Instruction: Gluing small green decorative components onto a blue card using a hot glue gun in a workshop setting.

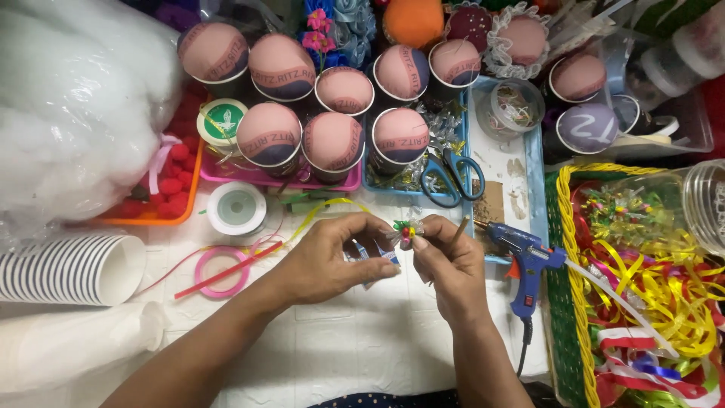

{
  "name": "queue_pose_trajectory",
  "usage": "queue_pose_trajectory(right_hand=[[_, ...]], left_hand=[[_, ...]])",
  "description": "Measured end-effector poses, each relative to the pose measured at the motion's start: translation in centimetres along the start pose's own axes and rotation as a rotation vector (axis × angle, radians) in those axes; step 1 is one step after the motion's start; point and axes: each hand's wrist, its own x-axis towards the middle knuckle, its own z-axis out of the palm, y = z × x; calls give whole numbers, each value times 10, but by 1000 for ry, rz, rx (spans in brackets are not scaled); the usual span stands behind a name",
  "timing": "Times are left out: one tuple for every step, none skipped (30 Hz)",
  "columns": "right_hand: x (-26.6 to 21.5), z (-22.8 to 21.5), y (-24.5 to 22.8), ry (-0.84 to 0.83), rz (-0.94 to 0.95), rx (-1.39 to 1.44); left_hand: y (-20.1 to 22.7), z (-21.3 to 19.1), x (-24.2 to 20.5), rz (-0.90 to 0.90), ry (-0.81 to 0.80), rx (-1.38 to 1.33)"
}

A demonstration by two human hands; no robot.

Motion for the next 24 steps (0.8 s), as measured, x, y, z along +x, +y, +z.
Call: queue_pose_trajectory(right_hand=[[0, 3, -4, 3, -6, 0], [0, 5, -8, 24, -23, -10], [-1, 8, -12, 45, -39, -20], [-3, 7, -12, 49, -44, -20], [-4, 7, -12, 67, -52, -15], [-5, 7, -12, 86, -60, -10], [-6, 8, -11, 97, -69, -12], [-7, 8, -9, 118, -65, 27], [-9, 5, -10, 147, -66, 59], [-9, 5, -10, 165, -78, 50], [-10, 4, -11, 181, -69, 81], [-12, 3, -12, 197, -61, 113], [-12, 1, -15, 216, -70, 104], [-12, 0, -18, 232, -52, 160], [-12, 1, -21, 245, -33, 219], [-13, -5, -20, 260, -41, 214], [-13, -12, -21, 274, -23, 257], [-13, -18, -21, 287, -5, 301], [-10, -25, -33, 295, -10, 295], [-8, -31, -46, 345, -11, 317], [-5, -37, -58, 392, -9, 342], [-6, -50, -75, 398, -11, 338], [-6, -61, -92, 428, -4, 335], [-6, -71, -109, 459, 3, 332]], left_hand=[[-3, 4, 1, 4, -4, 3], [-5, 8, 3, -2, 13, 33], [-8, 13, 4, -9, 30, 63], [-10, 18, 4, -5, 26, 65], [-12, 23, 5, -3, 53, 54], [-14, 28, 7, -1, 81, 43], [-17, 30, 7, 5, 69, 46], [-20, 32, 8, 16, 89, 32], [-23, 36, 12, 31, 100, 12], [-19, 36, 15, 40, 79, 9], [-15, 37, 18, 65, 95, 33], [-11, 39, 21, 90, 111, 57], [-7, 40, 23, 96, 90, 52], [-4, 42, 25, 112, 70, 77], [0, 42, 26, 127, 54, 104], [7, 42, 28, 131, 37, 101], [14, 43, 32, 165, 1, 181], [21, 43, 35, 200, -34, 261], [30, 36, 44, 205, -43, 256], [39, 28, 53, 319, 20, 392], [48, 20, 62, 430, 89, 527], [59, 5, 77, 432, 83, 523], [70, -13, 92, 610, 178, 722], [81, -30, 106, 789, 268, 921]])
